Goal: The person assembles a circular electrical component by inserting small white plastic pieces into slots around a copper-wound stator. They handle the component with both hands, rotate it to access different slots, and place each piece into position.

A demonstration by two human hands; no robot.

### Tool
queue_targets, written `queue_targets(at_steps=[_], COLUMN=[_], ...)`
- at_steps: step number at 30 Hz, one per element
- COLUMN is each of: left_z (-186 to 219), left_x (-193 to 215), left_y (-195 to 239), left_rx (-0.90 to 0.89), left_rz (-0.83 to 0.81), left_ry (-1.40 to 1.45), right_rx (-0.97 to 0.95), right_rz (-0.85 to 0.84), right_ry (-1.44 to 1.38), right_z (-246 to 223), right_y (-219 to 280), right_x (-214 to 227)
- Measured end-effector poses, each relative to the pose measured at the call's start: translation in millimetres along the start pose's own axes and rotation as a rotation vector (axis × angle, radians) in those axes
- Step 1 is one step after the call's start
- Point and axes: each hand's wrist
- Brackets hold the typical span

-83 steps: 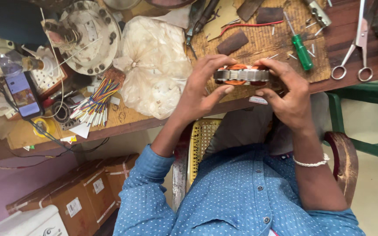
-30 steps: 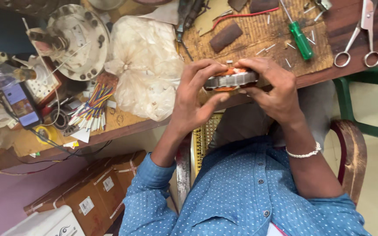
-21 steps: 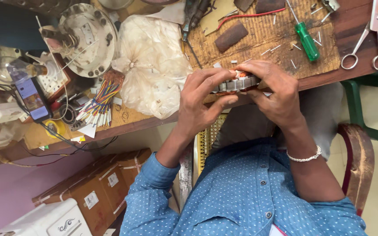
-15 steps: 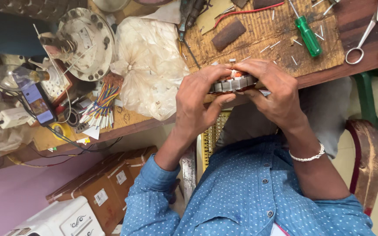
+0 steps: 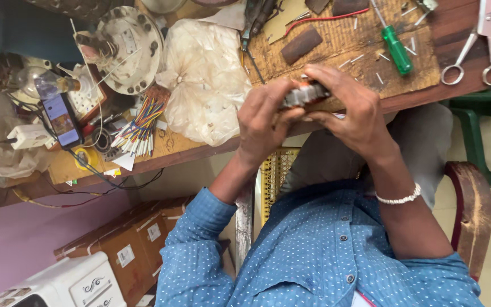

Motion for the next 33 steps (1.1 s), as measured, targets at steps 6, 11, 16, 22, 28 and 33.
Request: queue_targets(at_steps=[6,11,16,22,28,33], left_z=[-1,-1,2,2,-4,-5], left_x=[-3,-6,-4,-6,-7,-2], left_y=[2,2,-1,-5,-17,-23], left_rx=[0.003,0.080,0.120,0.026,-0.067,-0.066], left_rz=[0.105,0.071,-0.026,0.003,-0.035,-0.127], left_ry=[0.156,0.306,0.223,0.184,0.198,0.171], right_rx=[0.137,0.204,0.212,0.126,0.160,0.123], right_rz=[0.017,-0.029,-0.025,-0.019,-0.086,-0.057], right_ry=[0.036,0.241,0.181,0.032,-0.002,-0.093], right_z=[-6,-9,3,14,17,14], right_y=[-10,-8,-13,-6,-3,-1], right_x=[14,34,28,22,30,26])
Point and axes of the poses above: each hand's wrist, its own y-axis away from the middle knuckle, its own x-axis out of the back of the hand, z = x × y, and after that the axes turned 15 degrees about -z, right-handed
